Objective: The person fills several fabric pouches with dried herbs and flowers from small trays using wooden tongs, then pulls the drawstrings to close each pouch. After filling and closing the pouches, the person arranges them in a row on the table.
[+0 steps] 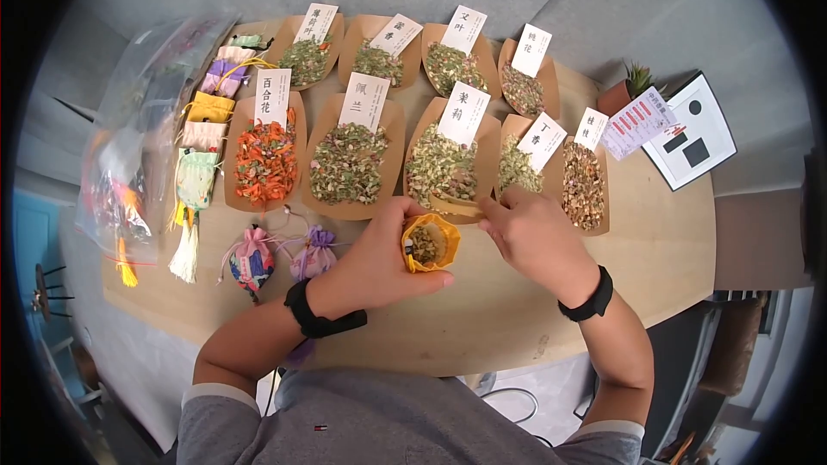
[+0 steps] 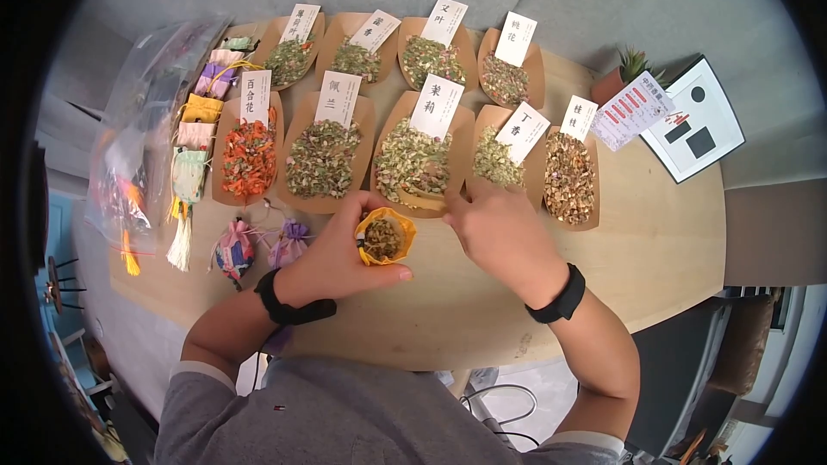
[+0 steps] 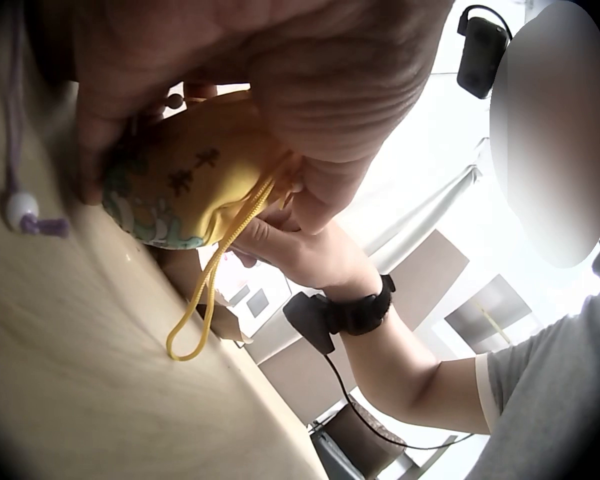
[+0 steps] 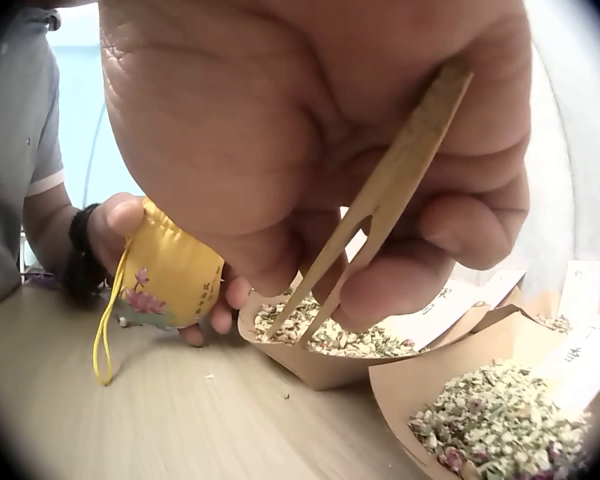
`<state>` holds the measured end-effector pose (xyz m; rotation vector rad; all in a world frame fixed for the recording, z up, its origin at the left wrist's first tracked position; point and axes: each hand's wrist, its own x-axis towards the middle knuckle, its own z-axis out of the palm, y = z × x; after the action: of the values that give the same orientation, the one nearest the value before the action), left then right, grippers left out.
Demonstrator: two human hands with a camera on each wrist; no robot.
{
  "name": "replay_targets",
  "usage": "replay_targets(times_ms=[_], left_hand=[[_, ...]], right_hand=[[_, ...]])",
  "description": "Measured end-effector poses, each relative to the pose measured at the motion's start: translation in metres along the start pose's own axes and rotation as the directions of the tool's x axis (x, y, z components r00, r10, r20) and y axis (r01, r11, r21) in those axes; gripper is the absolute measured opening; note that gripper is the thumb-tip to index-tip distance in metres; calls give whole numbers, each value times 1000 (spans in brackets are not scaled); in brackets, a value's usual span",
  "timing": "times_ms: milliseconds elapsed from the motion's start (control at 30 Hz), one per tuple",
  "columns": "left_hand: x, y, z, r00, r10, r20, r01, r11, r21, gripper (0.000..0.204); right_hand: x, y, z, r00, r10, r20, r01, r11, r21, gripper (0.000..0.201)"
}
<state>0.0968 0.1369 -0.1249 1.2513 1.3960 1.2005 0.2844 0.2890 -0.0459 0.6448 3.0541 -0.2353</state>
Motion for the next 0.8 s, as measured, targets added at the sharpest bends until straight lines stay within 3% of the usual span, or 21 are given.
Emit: replay_targets(times_ms=[133, 433, 533, 800], left_hand=[[0, 1, 0, 1000, -14, -12, 14, 1000, -18, 79], [1, 1, -2, 1000, 18, 4, -18, 1000, -15, 79], [0, 3, -2, 1000, 9, -4, -9, 1000, -7, 79], [1, 2, -3, 1000, -24, -8, 24, 999, -31, 79]], right_hand=[[1, 2, 11, 993, -66, -97, 57, 994, -94, 28], [8, 6, 21, 990, -92, -107, 72, 981, -180, 23], [10, 7, 22, 988, -90, -127, 69, 984, -165, 8], [10, 13, 16, 988, -47, -146, 33, 995, -91, 9]])
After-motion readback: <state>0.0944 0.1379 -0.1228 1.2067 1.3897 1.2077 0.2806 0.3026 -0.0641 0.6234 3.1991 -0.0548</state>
